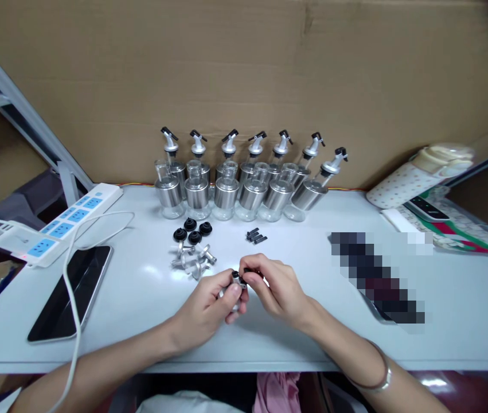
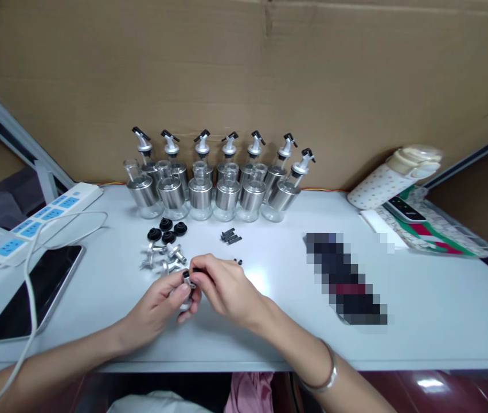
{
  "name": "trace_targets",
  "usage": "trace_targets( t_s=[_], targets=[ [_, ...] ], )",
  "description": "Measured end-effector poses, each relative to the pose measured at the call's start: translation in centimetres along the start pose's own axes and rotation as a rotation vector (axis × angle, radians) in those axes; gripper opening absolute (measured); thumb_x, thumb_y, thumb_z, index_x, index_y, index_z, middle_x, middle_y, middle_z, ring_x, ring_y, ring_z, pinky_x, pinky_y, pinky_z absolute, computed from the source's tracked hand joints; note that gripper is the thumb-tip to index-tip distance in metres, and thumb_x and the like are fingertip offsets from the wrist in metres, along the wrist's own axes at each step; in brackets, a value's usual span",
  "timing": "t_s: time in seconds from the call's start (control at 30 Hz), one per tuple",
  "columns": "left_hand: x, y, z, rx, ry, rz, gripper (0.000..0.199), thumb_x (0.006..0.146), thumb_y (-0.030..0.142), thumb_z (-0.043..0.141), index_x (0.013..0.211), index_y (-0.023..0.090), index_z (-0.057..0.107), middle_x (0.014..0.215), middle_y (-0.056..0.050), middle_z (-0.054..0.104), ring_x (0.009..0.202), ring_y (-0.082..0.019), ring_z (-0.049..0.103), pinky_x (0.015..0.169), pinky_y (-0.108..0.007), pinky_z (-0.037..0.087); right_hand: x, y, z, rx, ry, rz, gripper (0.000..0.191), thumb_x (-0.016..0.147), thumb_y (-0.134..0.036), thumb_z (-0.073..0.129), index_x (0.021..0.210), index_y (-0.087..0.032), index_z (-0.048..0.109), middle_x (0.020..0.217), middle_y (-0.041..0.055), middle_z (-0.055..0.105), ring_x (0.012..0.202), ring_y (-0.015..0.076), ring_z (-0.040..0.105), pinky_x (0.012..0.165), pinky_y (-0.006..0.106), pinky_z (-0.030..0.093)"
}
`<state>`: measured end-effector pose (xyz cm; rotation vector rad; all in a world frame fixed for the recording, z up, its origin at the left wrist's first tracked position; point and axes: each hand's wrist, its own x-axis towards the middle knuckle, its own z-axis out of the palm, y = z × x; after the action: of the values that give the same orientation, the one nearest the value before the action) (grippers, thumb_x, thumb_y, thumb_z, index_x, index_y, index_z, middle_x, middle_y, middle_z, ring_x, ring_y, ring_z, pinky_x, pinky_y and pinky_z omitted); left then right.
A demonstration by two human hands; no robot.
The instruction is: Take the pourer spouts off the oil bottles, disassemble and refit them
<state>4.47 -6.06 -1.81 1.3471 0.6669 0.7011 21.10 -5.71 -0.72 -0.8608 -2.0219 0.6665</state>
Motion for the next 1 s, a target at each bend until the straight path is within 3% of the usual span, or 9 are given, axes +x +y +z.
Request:
trace_targets(
  t_s=[0.13,0.27,0.37,0.5,0.6,0.7,0.77,0.87,1.0],
  targets=[
    [-0.1,0.6,0.4,-0.120,-0.067,-0.051,0.043,0.088,0.056,0.048,0.079,0.015,0.049,0.068,0.001,0.049,0.051,-0.006,0.039,0.050,-0.021,0.034,-0.2,0.1,0.0,0.074,-0.077,0.027,0.024,0.101,-0.033,0.026,0.088,-0.022,0.042,0.054,-0.0053,0.058,0.045,0.0081,0.059,0.048,0.019,0.043],
    [-0.2,0.8,0.2,-0.142,-0.082,-0.077,0.042,0.090,0.056,0.044,0.080,0.016,0.048,0.059,0.003,0.052,0.049,-0.008,0.048,0.055,-0.023,0.038,0.2,0.7,-0.4,-0.172,-0.012,-0.243,0.041,0.095,-0.054,0.036,0.107,-0.017,0.047,0.068,0.0018,0.061,0.060,0.0134,0.059,0.057,0.024,0.047],
    [-0.3,0.6,-0.2,-0.229,-0.120,-0.173,0.041,0.090,0.058,0.042,0.084,0.017,0.046,0.058,0.003,0.056,0.046,-0.010,0.054,0.049,-0.022,0.035,0.4,0.9,-0.6,-0.303,-0.007,-0.377,0.053,0.091,-0.059,0.039,0.115,-0.013,0.048,0.065,0.0006,0.056,0.059,0.0137,0.053,0.054,0.024,0.044],
    [-0.3,0.4,-0.6,-0.348,-0.212,-0.260,0.051,0.079,0.067,0.055,0.083,0.017,0.044,0.058,0.007,0.047,0.040,-0.003,0.035,0.040,-0.018,0.025,0.3,0.8,-0.6,-0.350,-0.012,-0.421,0.052,0.096,-0.052,0.033,0.114,-0.007,0.052,0.064,0.0011,0.051,0.056,0.0128,0.048,0.050,0.023,0.041],
    [-0.3,0.7,-0.9,-0.305,-0.287,-0.291,0.053,0.069,0.061,0.070,0.079,0.016,0.044,0.057,0.009,0.039,0.043,-0.002,0.026,0.040,-0.017,0.020,0.1,0.4,-0.3,-0.475,0.004,-0.488,0.046,0.100,-0.041,0.026,0.109,-0.006,0.054,0.063,0.0032,0.052,0.057,0.0151,0.047,0.050,0.026,0.040],
    [-0.4,1.2,-1.0,-0.230,-0.367,-0.266,0.050,0.074,0.061,0.065,0.080,0.016,0.047,0.059,0.007,0.041,0.046,-0.003,0.028,0.043,-0.019,0.022,-0.3,0.3,-0.2,-0.573,0.059,-0.580,0.031,0.098,-0.021,0.025,0.097,-0.011,0.054,0.058,0.0014,0.049,0.051,0.0154,0.043,0.048,0.028,0.036],
    [-0.5,1.5,-1.1,-0.182,-0.430,-0.222,0.049,0.077,0.063,0.061,0.084,0.015,0.048,0.061,0.006,0.043,0.048,-0.004,0.029,0.044,-0.019,0.023,-0.4,0.5,-0.1,-0.521,0.119,-0.631,0.025,0.093,-0.010,0.027,0.092,-0.015,0.052,0.053,-0.0025,0.043,0.046,0.0142,0.037,0.045,0.028,0.032],
    [-0.5,1.4,-1.2,-0.138,-0.412,-0.182,0.047,0.080,0.061,0.058,0.082,0.016,0.046,0.061,0.006,0.042,0.049,-0.004,0.031,0.047,-0.020,0.024,-0.4,1.0,0.0,-0.354,0.108,-0.529,0.023,0.093,-0.007,0.028,0.089,-0.019,0.048,0.055,-0.0037,0.045,0.047,0.0120,0.040,0.046,0.024,0.033],
    [-0.3,0.6,-1.2,-0.159,-0.245,-0.194,0.041,0.084,0.053,0.059,0.101,0.019,0.042,0.066,0.008,0.044,0.046,-0.003,0.031,0.047,-0.019,0.026,0.1,2.4,-0.6,-0.296,0.127,-0.111,0.015,0.096,-0.016,0.034,0.091,-0.021,0.047,0.070,-0.0005,0.059,0.056,0.0103,0.053,0.052,0.020,0.041]
  ],
)
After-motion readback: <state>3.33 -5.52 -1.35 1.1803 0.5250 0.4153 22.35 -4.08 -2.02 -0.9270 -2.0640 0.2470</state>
